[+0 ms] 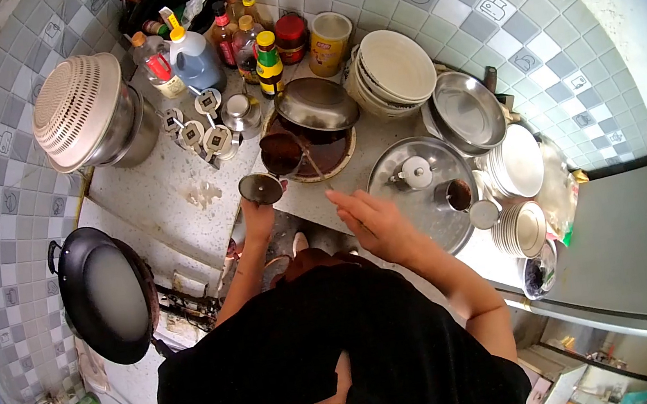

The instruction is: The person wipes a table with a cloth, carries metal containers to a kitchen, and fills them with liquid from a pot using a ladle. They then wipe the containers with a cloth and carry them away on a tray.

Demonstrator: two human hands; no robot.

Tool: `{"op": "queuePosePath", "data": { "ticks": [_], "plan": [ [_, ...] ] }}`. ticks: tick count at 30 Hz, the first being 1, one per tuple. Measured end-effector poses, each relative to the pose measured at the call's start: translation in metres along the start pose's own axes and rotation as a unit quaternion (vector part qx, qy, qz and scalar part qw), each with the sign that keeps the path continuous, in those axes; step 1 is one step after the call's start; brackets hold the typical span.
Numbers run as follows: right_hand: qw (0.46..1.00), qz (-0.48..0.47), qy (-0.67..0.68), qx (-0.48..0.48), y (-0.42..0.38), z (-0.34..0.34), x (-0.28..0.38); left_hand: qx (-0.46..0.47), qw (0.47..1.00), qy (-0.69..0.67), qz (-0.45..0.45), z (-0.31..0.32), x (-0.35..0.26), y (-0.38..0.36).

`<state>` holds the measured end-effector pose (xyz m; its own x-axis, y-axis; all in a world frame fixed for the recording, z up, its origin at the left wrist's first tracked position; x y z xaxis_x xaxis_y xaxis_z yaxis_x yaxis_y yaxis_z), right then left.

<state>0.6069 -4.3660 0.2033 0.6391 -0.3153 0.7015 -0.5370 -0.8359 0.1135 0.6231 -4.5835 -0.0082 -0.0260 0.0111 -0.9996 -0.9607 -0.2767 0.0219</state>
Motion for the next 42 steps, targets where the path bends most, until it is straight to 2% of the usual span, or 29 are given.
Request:
{"op": "queuePosePath", "data": {
  "ticks": [1, 4, 8, 14, 17, 19, 23, 25, 26, 28, 29, 31, 32, 34, 38, 40, 42],
  "plan": [
    [0.997, -0.03, -0.066, 0.024, 0.0, 0.003, 0.005, 0.003, 0.999, -0.035, 0.006, 0.001, -0.002, 0.0],
    [0.99, -0.058, -0.116, 0.056, -0.004, 0.009, 0.012, -0.01, 1.0, -0.021, 0.003, 0.001, -0.01, 0.0],
    [0.987, -0.085, -0.123, 0.056, -0.007, 0.012, 0.013, 0.007, 1.0, 0.014, -0.005, 0.001, -0.025, 0.001],
    [0.986, -0.101, -0.122, 0.043, -0.009, 0.01, 0.018, 0.032, 0.998, -0.043, 0.038, 0.006, -0.017, 0.002],
    [0.988, -0.086, -0.115, 0.049, -0.011, 0.01, 0.016, 0.02, 1.0, -0.015, 0.005, 0.006, -0.015, 0.001],
    [0.991, -0.067, -0.102, 0.054, -0.011, 0.009, 0.015, -0.025, 0.995, -0.092, -0.01, 0.003, -0.01, -0.001],
    [0.994, -0.061, -0.083, 0.043, -0.015, 0.012, 0.01, -0.016, 0.996, -0.086, 0.011, 0.003, -0.018, -0.002],
    [0.998, -0.018, 0.053, -0.014, -0.016, 0.01, -0.003, -0.022, 0.996, -0.083, 0.016, 0.002, -0.018, -0.003],
    [0.998, -0.018, 0.053, -0.014, -0.016, 0.012, -0.004, -0.022, 0.996, -0.083, 0.016, 0.001, -0.016, -0.003],
    [0.971, 0.031, 0.208, -0.113, -0.02, 0.005, -0.018, 0.021, 0.998, -0.047, 0.029, 0.002, -0.016, -0.002],
    [0.971, 0.032, 0.209, -0.112, -0.018, 0.005, -0.016, 0.021, 0.998, -0.047, 0.028, 0.001, -0.016, -0.004],
    [0.917, 0.081, 0.338, -0.194, -0.021, -0.003, -0.028, -0.017, 0.998, 0.068, 0.005, -0.007, -0.026, -0.01],
    [0.917, 0.081, 0.338, -0.194, -0.02, -0.003, -0.029, -0.017, 0.998, 0.068, 0.005, -0.01, -0.016, -0.009],
    [0.917, 0.104, 0.317, -0.217, -0.021, -0.004, -0.036, -0.031, 0.992, -0.113, 0.034, -0.018, 0.01, -0.005],
    [0.949, 0.13, 0.232, -0.168, -0.019, 0.02, -0.062, -0.063, 0.989, -0.134, 0.016, -0.034, 0.008, -0.008],
    [0.979, 0.13, 0.126, -0.088, -0.012, 0.038, -0.065, -0.064, 0.993, -0.099, 0.025, -0.044, 0.006, -0.009],
    [0.987, 0.113, 0.098, -0.065, -0.007, 0.05, -0.068, -0.08, 0.991, -0.101, 0.022, -0.049, 0.0, -0.011]
  ]
}}
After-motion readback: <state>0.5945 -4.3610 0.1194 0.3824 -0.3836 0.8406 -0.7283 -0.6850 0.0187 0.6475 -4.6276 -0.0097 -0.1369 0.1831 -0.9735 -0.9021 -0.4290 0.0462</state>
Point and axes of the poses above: each hand's wrist, its own y-axis towards the middle knuckle, its own z-axis out of the palm, x = y × z, the point moved 7 cm from there along y, towards the middle knuckle, and after that the axes turned 14 degrees about x, right-handed, at the moved point
